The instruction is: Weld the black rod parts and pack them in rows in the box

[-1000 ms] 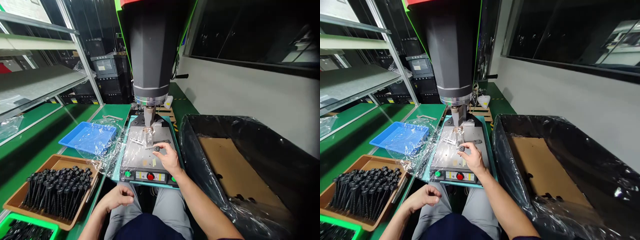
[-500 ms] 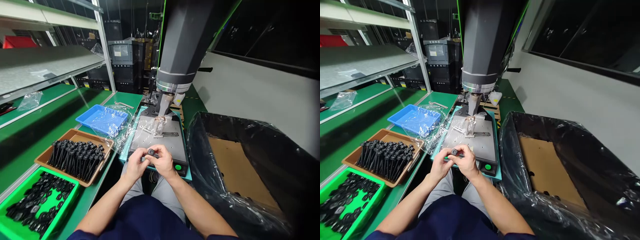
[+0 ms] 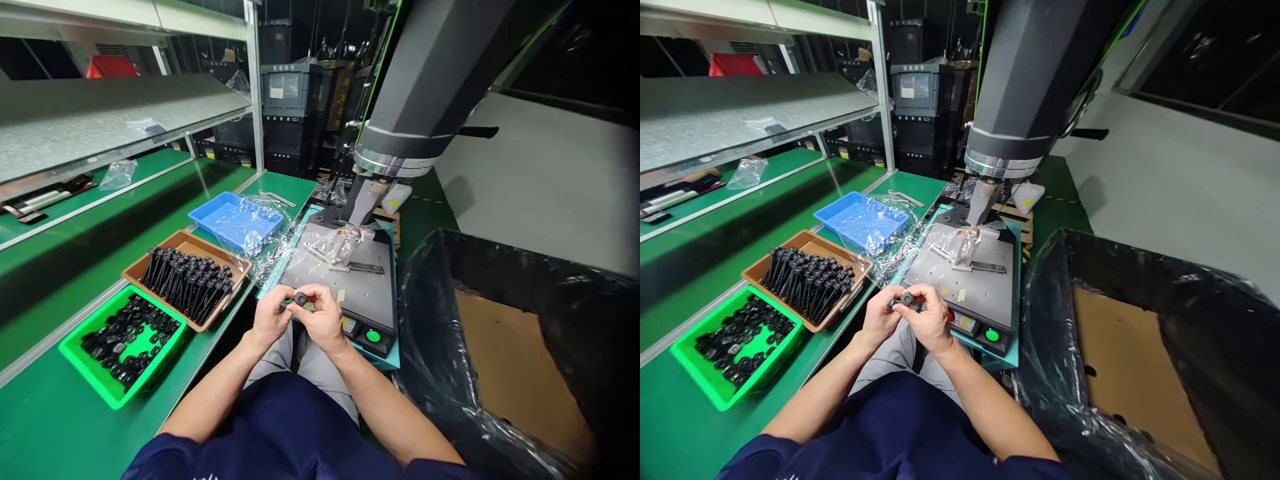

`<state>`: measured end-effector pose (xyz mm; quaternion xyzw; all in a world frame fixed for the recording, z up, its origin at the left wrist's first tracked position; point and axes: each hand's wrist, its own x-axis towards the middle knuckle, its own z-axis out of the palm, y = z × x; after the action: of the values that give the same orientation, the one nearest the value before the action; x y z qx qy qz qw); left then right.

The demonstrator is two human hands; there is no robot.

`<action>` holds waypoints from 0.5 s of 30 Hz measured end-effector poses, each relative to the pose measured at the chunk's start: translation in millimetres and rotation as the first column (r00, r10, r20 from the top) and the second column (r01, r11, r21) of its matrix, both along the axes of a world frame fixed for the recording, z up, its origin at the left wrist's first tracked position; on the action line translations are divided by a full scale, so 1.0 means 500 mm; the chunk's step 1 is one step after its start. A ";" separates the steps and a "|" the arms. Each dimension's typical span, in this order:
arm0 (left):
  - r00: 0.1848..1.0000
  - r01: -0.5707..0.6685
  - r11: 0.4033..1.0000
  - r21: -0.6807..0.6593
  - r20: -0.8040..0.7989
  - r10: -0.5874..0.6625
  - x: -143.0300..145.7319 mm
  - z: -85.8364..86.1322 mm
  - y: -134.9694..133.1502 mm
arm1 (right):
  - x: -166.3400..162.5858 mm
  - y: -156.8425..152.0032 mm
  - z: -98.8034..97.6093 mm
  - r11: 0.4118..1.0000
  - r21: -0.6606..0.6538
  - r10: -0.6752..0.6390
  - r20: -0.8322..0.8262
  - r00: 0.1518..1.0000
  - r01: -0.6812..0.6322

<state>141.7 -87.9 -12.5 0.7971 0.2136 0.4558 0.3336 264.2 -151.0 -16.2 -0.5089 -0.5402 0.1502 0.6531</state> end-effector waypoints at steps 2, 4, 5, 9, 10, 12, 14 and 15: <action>1.000 -0.024 1.000 -0.002 -0.016 0.024 -0.006 -0.001 0.001 | 0.000 0.005 -0.003 1.000 -0.025 0.002 0.040 0.999 -0.001; 0.998 -0.049 0.999 -0.024 -0.039 0.048 -0.012 -0.003 0.001 | 0.004 0.011 -0.001 0.999 -0.030 0.033 0.102 0.994 -0.030; 0.997 -0.064 0.997 -0.040 -0.053 0.062 -0.013 -0.004 0.000 | 0.007 0.014 0.000 0.998 -0.024 0.056 0.134 0.989 -0.053; 0.985 -0.146 0.984 -0.107 -0.108 0.135 -0.012 -0.013 -0.005 | 0.016 0.029 0.000 0.992 -0.034 0.121 0.140 0.983 -0.118; 0.982 -0.163 0.979 -0.120 -0.118 0.149 -0.011 -0.015 -0.007 | 0.015 0.034 -0.004 0.990 -0.058 0.131 0.113 0.985 -0.125; 0.975 -0.198 0.968 -0.155 -0.135 0.178 -0.012 -0.018 -0.014 | 0.006 0.043 -0.014 0.982 -0.127 0.146 0.060 0.987 -0.138; 0.966 -0.242 0.948 -0.208 -0.143 0.215 -0.019 -0.021 -0.027 | -0.011 0.055 -0.022 0.967 -0.202 0.165 0.029 0.986 -0.156; 0.958 -0.275 0.931 -0.238 -0.147 0.246 -0.025 -0.023 -0.036 | -0.021 0.063 -0.023 0.955 -0.233 0.194 0.029 0.981 -0.182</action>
<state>129.1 -105.9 -24.1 0.7366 0.3933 0.4182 0.3576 253.6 -119.7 -27.5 -0.5310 -0.5817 0.2598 0.5588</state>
